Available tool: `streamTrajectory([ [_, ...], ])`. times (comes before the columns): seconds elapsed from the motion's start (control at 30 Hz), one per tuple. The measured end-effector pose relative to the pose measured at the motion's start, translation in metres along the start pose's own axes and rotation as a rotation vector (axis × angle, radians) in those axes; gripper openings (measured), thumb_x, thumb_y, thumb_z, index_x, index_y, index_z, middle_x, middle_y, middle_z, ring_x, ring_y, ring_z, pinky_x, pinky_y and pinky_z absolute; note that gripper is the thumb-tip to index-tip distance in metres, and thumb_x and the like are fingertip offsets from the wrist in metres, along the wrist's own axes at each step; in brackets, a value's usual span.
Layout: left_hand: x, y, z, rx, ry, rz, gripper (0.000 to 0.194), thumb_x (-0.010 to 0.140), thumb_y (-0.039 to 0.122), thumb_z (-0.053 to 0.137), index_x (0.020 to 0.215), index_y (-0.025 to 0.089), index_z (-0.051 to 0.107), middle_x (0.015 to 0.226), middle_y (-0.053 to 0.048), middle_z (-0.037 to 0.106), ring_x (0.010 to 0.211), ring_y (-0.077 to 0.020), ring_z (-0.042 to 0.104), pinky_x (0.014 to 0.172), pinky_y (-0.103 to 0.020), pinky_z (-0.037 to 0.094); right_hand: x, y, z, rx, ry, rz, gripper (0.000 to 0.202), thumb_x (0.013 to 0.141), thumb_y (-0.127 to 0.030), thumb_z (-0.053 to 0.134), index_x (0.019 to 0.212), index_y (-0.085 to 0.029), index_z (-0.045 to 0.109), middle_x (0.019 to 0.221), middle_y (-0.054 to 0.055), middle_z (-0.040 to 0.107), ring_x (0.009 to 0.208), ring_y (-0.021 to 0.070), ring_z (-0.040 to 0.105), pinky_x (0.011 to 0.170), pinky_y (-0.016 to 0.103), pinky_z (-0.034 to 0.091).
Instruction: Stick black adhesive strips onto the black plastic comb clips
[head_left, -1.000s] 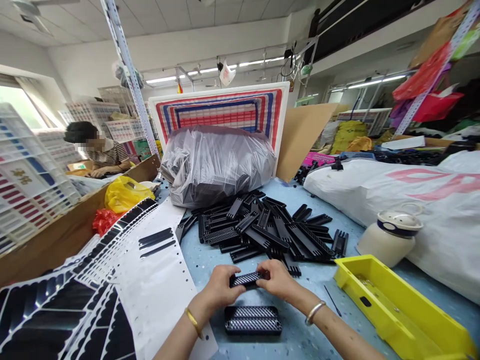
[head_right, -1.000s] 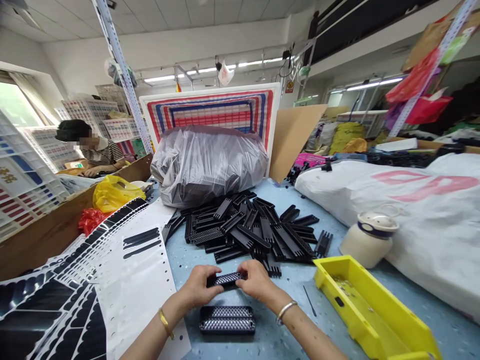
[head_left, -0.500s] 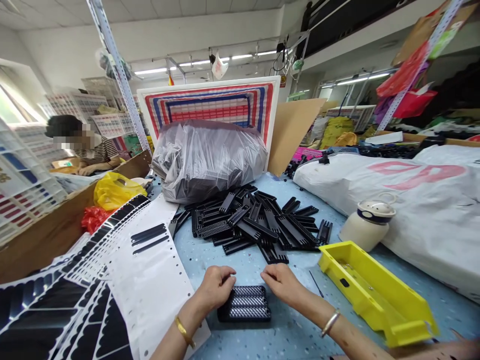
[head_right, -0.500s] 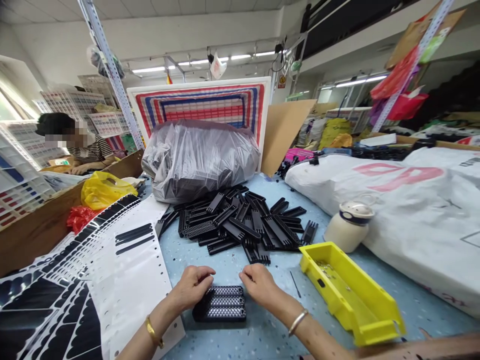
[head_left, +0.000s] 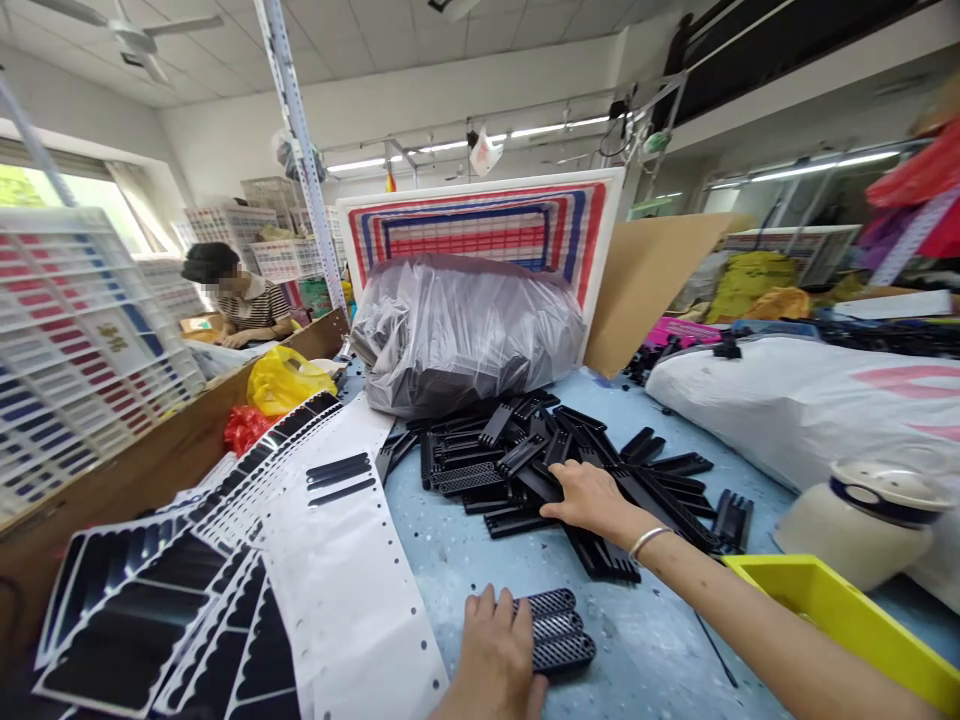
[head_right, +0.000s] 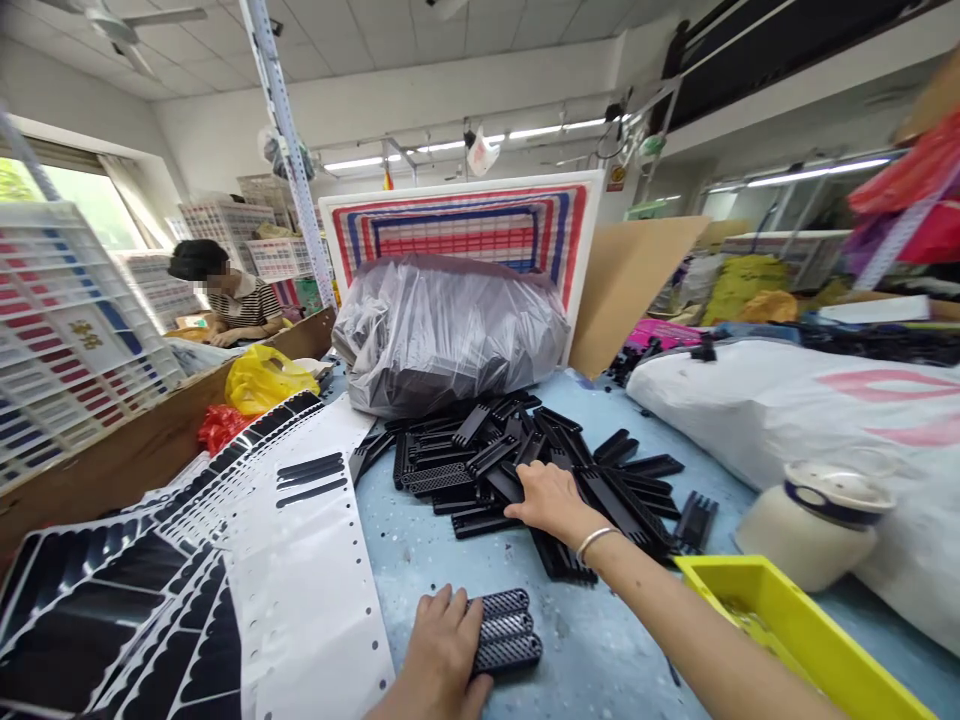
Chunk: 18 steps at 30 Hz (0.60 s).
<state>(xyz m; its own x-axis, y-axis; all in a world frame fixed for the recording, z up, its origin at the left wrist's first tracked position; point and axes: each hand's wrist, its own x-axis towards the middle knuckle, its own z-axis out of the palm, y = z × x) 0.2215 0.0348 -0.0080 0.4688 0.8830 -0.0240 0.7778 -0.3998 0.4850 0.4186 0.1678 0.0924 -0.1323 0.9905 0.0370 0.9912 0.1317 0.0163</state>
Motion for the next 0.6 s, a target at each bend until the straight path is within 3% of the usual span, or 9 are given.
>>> streamTrajectory([
  [0.1, -0.001, 0.005, 0.002, -0.042, 0.004, 0.019, 0.076, 0.078, 0.037, 0.063, 0.146, 0.008, 0.046, 0.146, -0.025, 0.049, 0.132, -0.0467, 0.044, 0.111, -0.068, 0.027, 0.01, -0.006, 0.008, -0.048, -0.047, -0.011, 0.055, 0.068, -0.035, 0.084, 0.11, -0.006, 0.063, 0.106, 0.02, 0.07, 0.099, 0.0344, 0.067, 0.082, 0.041, 0.05],
  [0.23, -0.006, -0.002, 0.005, -0.151, 0.022, 0.055, 0.082, 0.072, 0.044, 0.071, 0.146, 0.015, 0.047, 0.15, -0.023, 0.044, 0.136, -0.0494, 0.038, 0.109, -0.073, 0.027, 0.014, 0.005, 0.005, -0.07, -0.077, 0.025, 0.027, 0.091, -0.037, 0.067, 0.104, -0.014, 0.065, 0.102, 0.006, 0.07, 0.091, 0.0214, 0.067, 0.083, 0.041, 0.053],
  [0.33, -0.01, -0.014, -0.003, -0.238, 0.083, 0.051, 0.08, 0.074, 0.044, 0.071, 0.145, 0.017, 0.047, 0.153, -0.02, 0.042, 0.142, -0.0462, 0.03, 0.113, -0.068, 0.027, 0.008, 0.017, 0.002, -0.056, -0.065, 0.048, 0.018, 0.097, -0.031, 0.058, 0.101, -0.015, 0.066, 0.099, 0.005, 0.07, 0.091, 0.0195, 0.067, 0.084, 0.039, 0.053],
  [0.4, -0.01, -0.025, -0.014, -0.261, 0.157, 0.004, 0.061, 0.089, 0.034, 0.052, 0.146, 0.014, 0.046, 0.15, -0.019, 0.046, 0.142, -0.0385, 0.035, 0.115, -0.061, 0.03, 0.001, 0.023, 0.003, -0.035, -0.055, 0.054, 0.015, 0.094, -0.017, 0.055, 0.1, -0.013, 0.068, 0.099, 0.009, 0.073, 0.094, 0.0213, 0.068, 0.083, 0.036, 0.051],
  [0.47, -0.007, -0.036, -0.029, -0.203, 0.177, -0.078, 0.052, 0.091, 0.016, 0.038, 0.142, 0.012, 0.05, 0.146, -0.019, 0.051, 0.14, -0.0343, 0.041, 0.114, -0.056, 0.033, -0.007, 0.028, 0.006, -0.007, -0.037, 0.065, 0.024, 0.089, -0.008, 0.051, 0.102, -0.013, 0.07, 0.099, 0.013, 0.074, 0.095, 0.0237, 0.069, 0.081, 0.032, 0.049],
  [0.6, -0.002, -0.045, -0.056, 0.094, -0.048, -0.048, 0.058, 0.067, 0.0, 0.053, 0.122, 0.014, 0.065, 0.144, -0.014, 0.055, 0.141, -0.0405, 0.036, 0.112, -0.058, 0.034, -0.023, 0.036, 0.006, 0.064, 0.031, 0.089, 0.034, 0.087, -0.011, 0.046, 0.111, -0.014, 0.07, 0.102, 0.013, 0.076, 0.097, 0.027, 0.07, 0.081, 0.033, 0.05],
])
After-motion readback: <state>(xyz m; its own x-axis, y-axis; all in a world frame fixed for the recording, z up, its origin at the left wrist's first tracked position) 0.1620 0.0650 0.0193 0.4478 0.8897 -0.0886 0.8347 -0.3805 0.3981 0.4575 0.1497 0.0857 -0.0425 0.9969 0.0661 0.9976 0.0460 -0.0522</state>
